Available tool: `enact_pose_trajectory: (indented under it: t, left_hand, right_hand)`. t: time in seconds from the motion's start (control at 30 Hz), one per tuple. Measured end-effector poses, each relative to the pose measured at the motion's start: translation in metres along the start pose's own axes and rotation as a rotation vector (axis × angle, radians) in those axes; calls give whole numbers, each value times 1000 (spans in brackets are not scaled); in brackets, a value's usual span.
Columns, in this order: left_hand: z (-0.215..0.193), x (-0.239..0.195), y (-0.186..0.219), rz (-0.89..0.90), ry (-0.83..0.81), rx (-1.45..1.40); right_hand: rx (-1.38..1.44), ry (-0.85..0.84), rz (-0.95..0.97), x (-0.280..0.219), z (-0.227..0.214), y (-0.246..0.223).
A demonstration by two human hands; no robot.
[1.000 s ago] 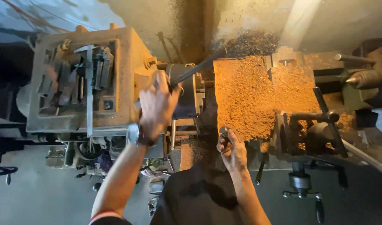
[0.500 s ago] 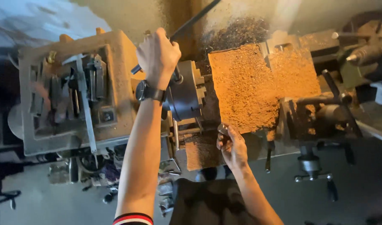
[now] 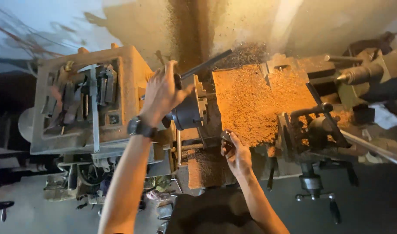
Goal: The person handles a cylindrical metal part, fitting a small component into it and filing its edge. They grind the part on a bench grinder, producing sparks, then carry it to a lathe, secure it in the chuck, and work on it with the lathe using a tool bar.
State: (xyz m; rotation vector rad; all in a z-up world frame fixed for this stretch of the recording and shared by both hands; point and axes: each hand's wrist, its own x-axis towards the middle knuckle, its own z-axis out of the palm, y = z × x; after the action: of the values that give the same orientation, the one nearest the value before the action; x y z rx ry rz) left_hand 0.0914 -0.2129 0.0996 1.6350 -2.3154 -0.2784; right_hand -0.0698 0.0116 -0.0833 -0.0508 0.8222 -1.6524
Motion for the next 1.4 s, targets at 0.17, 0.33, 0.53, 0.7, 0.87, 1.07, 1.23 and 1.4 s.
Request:
enact_pose_trajectory:
  t: [0.17,0.33,0.53,0.7,0.87,1.07,1.23,1.4]
  left_hand:
    - [-8,-48,-78,431,205,251]
    - [-32,-50,-114,254,156,169]
    - [-39,-58,-135,324,237,223]
    - [-42,-95,-104,131,37,43]
    - [0,-124,-110,637,186,-174]
    - [-14,-117,-130,864,99,97]
    - [-59,-69,-98,1202,169,327]
    - [-37,-43,-29,1494,149,383]
  right_hand:
    - [40,-61,-58,5,-12,-17]
    - [48,-52,-51,-2,-17,-28]
    - [10,-50,-79,-5,-25,-32]
    - [-6,-34,-77,-2,-21,-31]
    - [-75,22,-43,-3,-13,-20]
    - [-141,48,18,6,-16,-8]
    - [-133,100,34,15,-15,-6]
    - [-108,103,40,28,-14,0]
